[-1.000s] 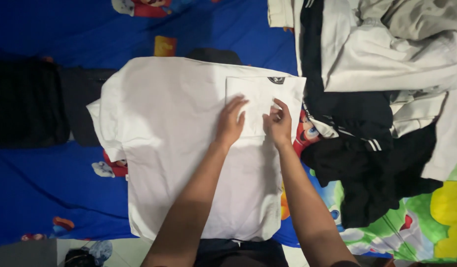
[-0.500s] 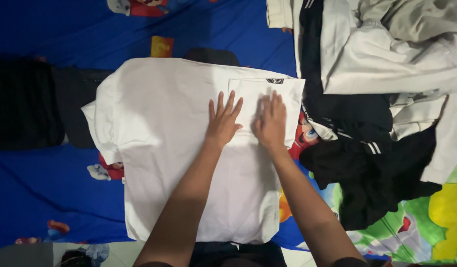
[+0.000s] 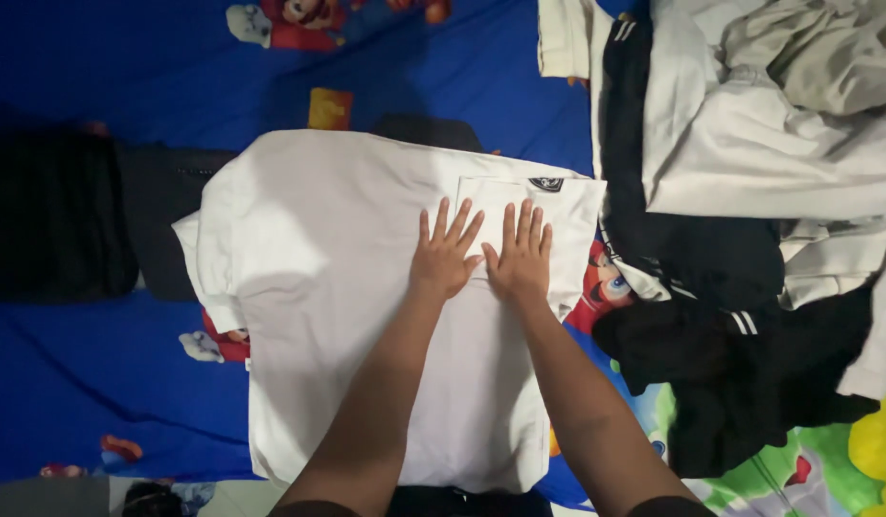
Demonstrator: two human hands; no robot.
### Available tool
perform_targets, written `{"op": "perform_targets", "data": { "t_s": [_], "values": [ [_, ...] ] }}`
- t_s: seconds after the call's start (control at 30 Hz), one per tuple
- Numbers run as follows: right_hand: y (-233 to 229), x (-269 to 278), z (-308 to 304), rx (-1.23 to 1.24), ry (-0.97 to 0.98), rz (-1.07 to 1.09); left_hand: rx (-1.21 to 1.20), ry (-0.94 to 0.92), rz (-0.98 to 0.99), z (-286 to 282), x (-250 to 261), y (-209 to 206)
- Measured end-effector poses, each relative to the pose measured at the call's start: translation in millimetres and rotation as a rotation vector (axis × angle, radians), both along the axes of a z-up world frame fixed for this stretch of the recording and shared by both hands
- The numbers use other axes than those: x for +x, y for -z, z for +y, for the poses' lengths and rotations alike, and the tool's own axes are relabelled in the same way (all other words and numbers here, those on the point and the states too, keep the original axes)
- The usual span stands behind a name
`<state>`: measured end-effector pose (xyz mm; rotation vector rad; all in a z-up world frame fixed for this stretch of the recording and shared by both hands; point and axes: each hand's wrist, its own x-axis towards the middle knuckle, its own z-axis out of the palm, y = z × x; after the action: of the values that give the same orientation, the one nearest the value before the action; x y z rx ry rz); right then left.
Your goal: The person folds a black t-shirt and a white t-shirt on a bed with a blue Mario-themed sheet. The person smooths each shirt, folds the sleeves and sides, then folds the shirts in half and places them on the bed.
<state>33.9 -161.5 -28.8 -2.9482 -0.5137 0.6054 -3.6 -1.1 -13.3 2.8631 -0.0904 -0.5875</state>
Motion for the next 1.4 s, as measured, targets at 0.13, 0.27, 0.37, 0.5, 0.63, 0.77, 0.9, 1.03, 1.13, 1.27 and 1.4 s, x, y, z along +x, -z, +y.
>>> {"op": "perform_targets", "data": {
  "t_s": [0.13, 0.27, 0.37, 0.5, 0.63, 0.77, 0.9, 1.03, 1.13, 1.27, 1.4],
  "values": [
    [-15.9, 5.6, 4.0, -0.007, 0.0, 0.052, -0.041, 0.02, 0.073, 8.9, 5.7, -1.1],
    [-18.8, 7.3, -0.7, 0.02, 0.01, 0.133, -0.191, 0.022, 0.202, 21.1, 5.7, -6.1],
    [-19.0, 13.4, -9.2, 0.065, 0.008, 0.205, -0.203, 0.01, 0.213, 22.9, 4.5, -18.1],
    [-23.4, 22.4, -22.0, 0.015, -0.049, 0.272, -0.186, -0.039, 0.134, 22.7, -21.7, -25.8],
    [-44.4, 1.8, -19.7, -0.013, -0.079, 0.192, -0.128, -0.086, 0.036, 29.7, -81.1, -45.0],
    [-57.3, -56.7, -18.5, 0.025, -0.077, 0.099, -0.09, -0.175, -0.074, 51.5, -139.4, -48.5],
    [-51.1, -131.8, -16.2, 0.038, -0.077, 0.098, -0.176, -0.507, -0.624, 99.6, -186.3, -32.5],
    [-45.2, -190.2, -10.9, 0.036, -0.034, 0.115, 0.003, -0.782, -0.693, 174.5, -212.8, -53.5],
    [-37.5, -224.9, -3.3, 0.113, 0.059, 0.136, 0.045, -1.228, -0.596, 233.2, -233.4, 3.0],
    [-39.4, -254.6, 11.2, 0.106, 0.072, 0.059, -0.148, -1.372, -0.336, 270.1, -249.0, 57.8],
    [-36.3, -271.8, 18.5, 0.175, 0.135, 0.015, -0.262, -1.381, -0.225, 274.8, -254.5, 85.7]
  ]
}}
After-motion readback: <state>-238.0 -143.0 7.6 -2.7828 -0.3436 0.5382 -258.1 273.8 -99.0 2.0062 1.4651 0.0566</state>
